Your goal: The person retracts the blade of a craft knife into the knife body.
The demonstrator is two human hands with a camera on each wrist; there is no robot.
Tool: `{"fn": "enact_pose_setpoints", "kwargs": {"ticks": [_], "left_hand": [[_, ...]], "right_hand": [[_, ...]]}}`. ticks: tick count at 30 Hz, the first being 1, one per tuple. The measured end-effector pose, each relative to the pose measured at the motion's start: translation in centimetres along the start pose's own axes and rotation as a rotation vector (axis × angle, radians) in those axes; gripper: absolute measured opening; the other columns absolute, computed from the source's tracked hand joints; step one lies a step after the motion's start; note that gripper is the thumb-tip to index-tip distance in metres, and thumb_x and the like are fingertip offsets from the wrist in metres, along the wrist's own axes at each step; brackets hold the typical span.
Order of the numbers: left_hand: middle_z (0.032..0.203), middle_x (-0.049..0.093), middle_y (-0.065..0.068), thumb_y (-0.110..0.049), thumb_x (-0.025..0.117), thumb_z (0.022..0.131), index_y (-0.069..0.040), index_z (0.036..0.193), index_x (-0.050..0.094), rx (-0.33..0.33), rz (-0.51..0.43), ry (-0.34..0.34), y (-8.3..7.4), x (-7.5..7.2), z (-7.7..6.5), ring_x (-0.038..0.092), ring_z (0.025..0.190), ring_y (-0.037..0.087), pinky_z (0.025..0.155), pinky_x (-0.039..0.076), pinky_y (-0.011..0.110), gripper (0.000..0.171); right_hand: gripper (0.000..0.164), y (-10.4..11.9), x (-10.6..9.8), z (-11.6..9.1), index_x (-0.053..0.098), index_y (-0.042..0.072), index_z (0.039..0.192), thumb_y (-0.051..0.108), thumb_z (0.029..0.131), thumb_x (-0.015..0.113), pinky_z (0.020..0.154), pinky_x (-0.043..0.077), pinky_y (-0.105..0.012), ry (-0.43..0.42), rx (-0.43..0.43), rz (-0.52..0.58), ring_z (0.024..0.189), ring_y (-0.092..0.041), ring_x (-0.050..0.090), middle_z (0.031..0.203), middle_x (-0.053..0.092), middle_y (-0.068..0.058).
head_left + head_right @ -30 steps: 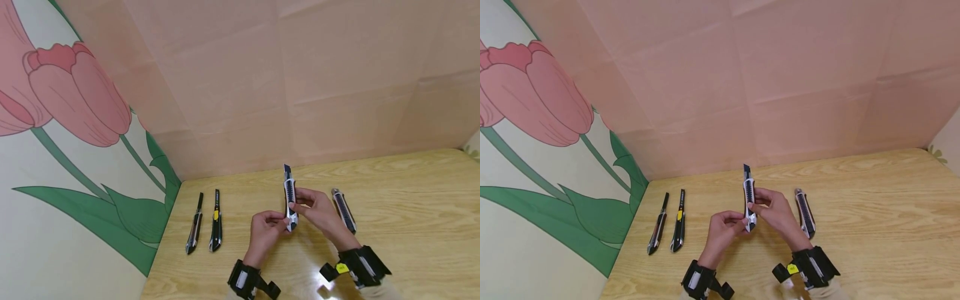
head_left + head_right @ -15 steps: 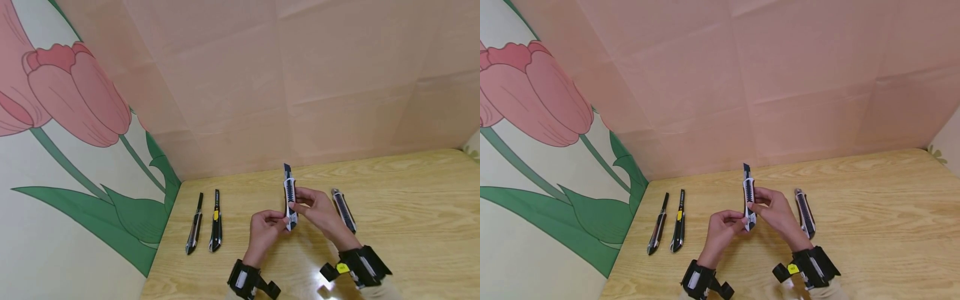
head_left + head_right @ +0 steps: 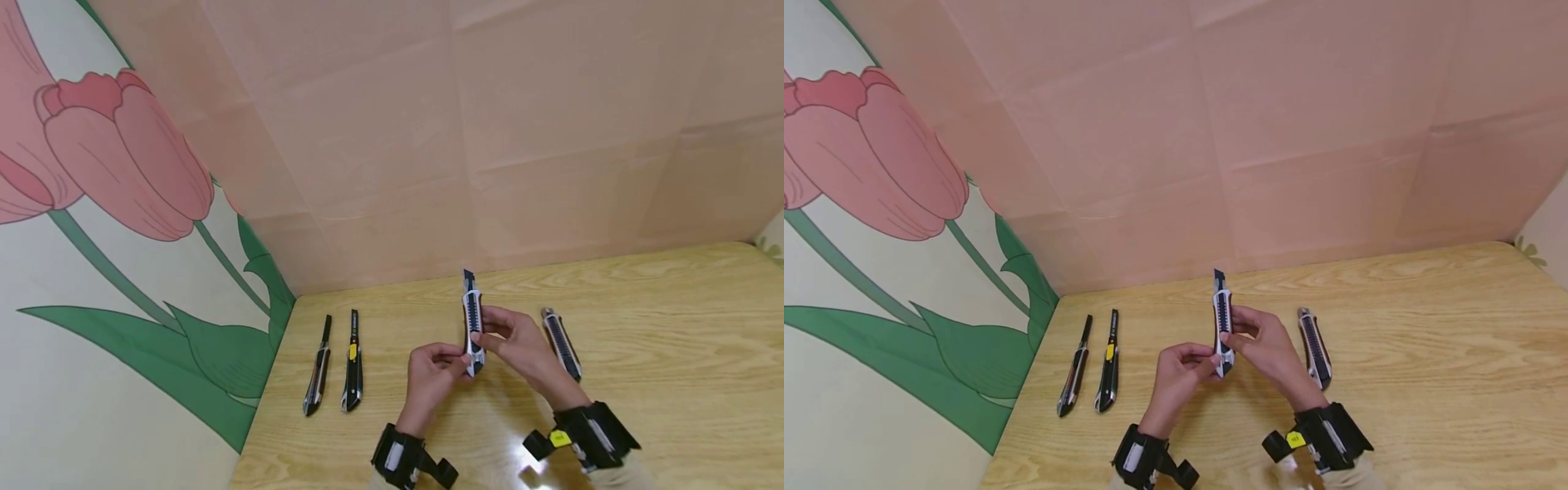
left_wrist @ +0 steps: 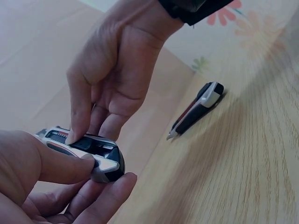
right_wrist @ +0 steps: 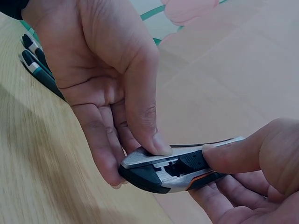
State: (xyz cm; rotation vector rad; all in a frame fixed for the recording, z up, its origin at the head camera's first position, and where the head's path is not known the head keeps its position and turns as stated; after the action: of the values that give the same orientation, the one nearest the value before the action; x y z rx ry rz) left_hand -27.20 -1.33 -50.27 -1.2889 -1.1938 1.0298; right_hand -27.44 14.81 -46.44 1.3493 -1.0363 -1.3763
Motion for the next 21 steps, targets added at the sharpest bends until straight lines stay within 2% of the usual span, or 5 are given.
{"fn": "enact_pose_setpoints", "kwargs": {"ticks": [9, 19, 21], "left_hand": [[0.083, 0.074, 0.013, 0.002, 0.080, 0.083, 0.001, 0.091, 0.076, 0.012, 0.010, -0.001, -0.29, 0.01, -0.03, 0.071, 0.069, 0.021, 0.064, 0.064, 0.036, 0.009], [0.083, 0.074, 0.013, 0.004, 0.080, 0.083, 0.000, 0.090, 0.076, 0.001, -0.018, 0.008, -0.25, 0.15, 0.00, 0.071, 0.070, 0.022, 0.065, 0.064, 0.037, 0.009], [0.084, 0.074, 0.013, 0.004, 0.080, 0.083, 0.000, 0.090, 0.076, -0.002, -0.019, 0.011, -0.33, 0.12, -0.03, 0.071, 0.071, 0.022, 0.066, 0.064, 0.037, 0.009]], "right_hand": [[0.058, 0.08, 0.12, -0.14, 0.050, 0.002, 0.147, 0.007, 0.094, 0.072, 0.094, 0.054, -0.035, 0.000, -0.006, 0.001, 0.122, -0.035, 0.061, 0.126, 0.065, -0.017], [0.060, 0.21, 0.04, -0.19, 0.048, 0.001, 0.149, 0.006, 0.094, 0.072, 0.089, 0.053, -0.025, 0.014, -0.006, 0.026, 0.121, -0.035, 0.060, 0.128, 0.064, -0.018], [0.060, 0.20, 0.06, -0.18, 0.048, 0.001, 0.149, 0.006, 0.094, 0.072, 0.090, 0.053, -0.027, 0.017, -0.005, 0.032, 0.122, -0.035, 0.060, 0.128, 0.064, -0.018]]}}
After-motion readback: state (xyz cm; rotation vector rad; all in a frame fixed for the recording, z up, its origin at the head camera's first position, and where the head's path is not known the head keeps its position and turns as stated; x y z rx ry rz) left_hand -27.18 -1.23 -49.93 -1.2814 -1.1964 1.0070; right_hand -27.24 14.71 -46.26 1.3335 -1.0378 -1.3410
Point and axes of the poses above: each hand's wrist, its own z-axis towards the middle knuckle, its own x-axis out of the palm, y = z × x, the point moved 9 cm from there along z, towards the middle knuckle
